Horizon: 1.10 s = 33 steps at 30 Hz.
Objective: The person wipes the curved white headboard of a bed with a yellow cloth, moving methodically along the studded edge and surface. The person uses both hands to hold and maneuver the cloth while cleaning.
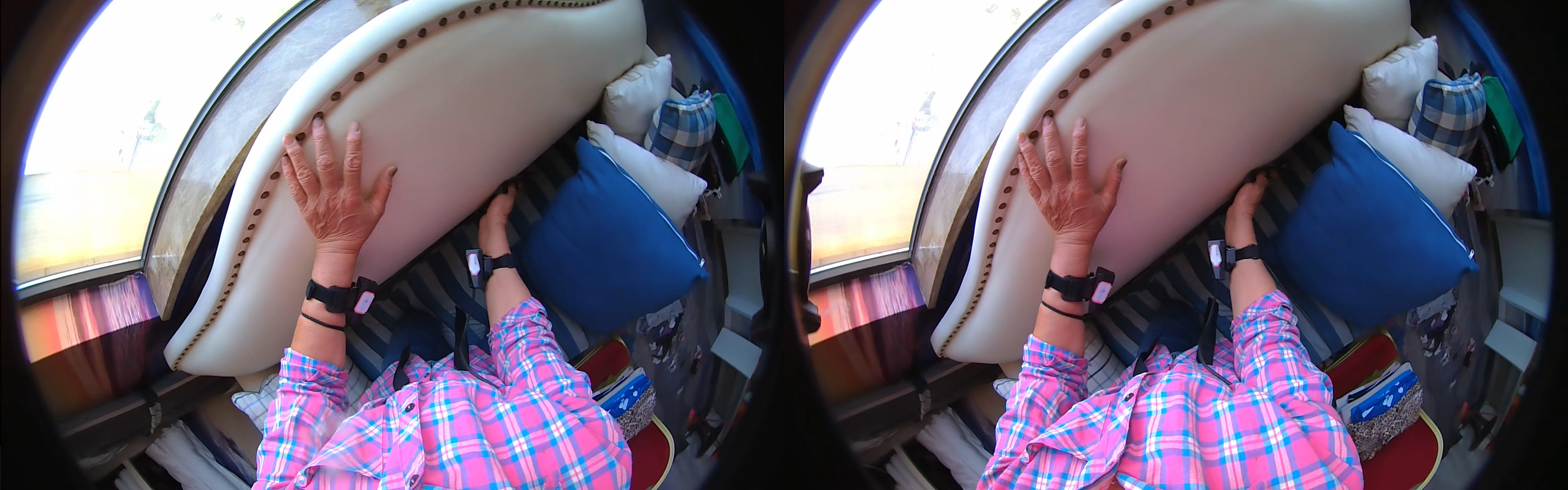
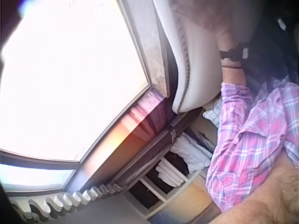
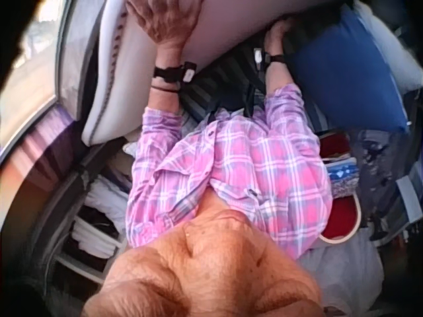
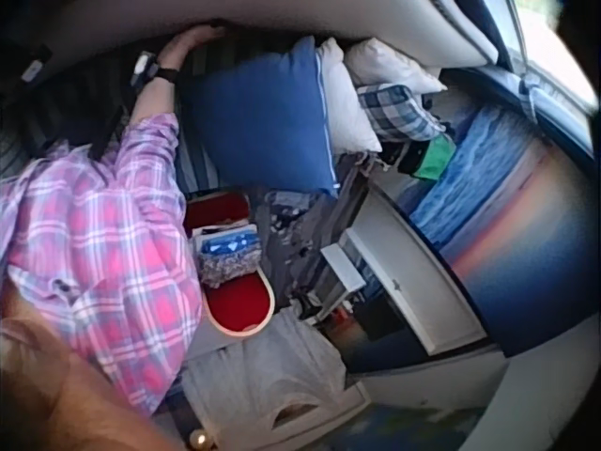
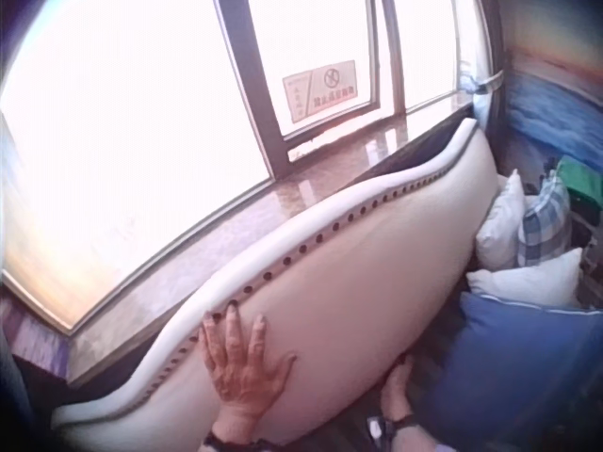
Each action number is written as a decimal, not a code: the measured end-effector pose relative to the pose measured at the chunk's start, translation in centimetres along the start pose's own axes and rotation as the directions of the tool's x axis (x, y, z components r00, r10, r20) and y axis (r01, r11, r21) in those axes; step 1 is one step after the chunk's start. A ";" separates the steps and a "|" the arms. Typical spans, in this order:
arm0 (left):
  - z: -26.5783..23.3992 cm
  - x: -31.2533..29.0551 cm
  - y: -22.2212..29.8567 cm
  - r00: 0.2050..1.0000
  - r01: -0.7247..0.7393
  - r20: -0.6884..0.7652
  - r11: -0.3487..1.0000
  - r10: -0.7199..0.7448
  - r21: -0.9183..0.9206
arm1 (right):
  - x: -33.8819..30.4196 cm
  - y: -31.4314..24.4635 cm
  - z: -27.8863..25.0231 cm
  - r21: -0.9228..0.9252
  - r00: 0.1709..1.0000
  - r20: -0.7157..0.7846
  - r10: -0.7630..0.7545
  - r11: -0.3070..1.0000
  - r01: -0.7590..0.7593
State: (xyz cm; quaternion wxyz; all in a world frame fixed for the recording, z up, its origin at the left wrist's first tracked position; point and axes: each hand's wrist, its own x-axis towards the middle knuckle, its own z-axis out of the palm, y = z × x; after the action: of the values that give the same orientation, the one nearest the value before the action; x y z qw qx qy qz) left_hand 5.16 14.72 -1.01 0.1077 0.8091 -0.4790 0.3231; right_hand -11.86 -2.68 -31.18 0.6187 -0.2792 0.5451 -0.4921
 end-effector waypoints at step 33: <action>0.3 -0.3 0.1 1.000 -0.012 -0.010 0.999 0.013 0.048 | -3.7 -2.0 -0.1 -0.207 0.990 -0.124 -0.067 0.978 0.040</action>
State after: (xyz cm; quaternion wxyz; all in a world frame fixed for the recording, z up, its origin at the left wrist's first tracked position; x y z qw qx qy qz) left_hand 5.14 14.70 -1.46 0.0889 0.8067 -0.4756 0.3393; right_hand -12.29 0.02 -27.92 0.5364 -0.3230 0.6242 -0.4673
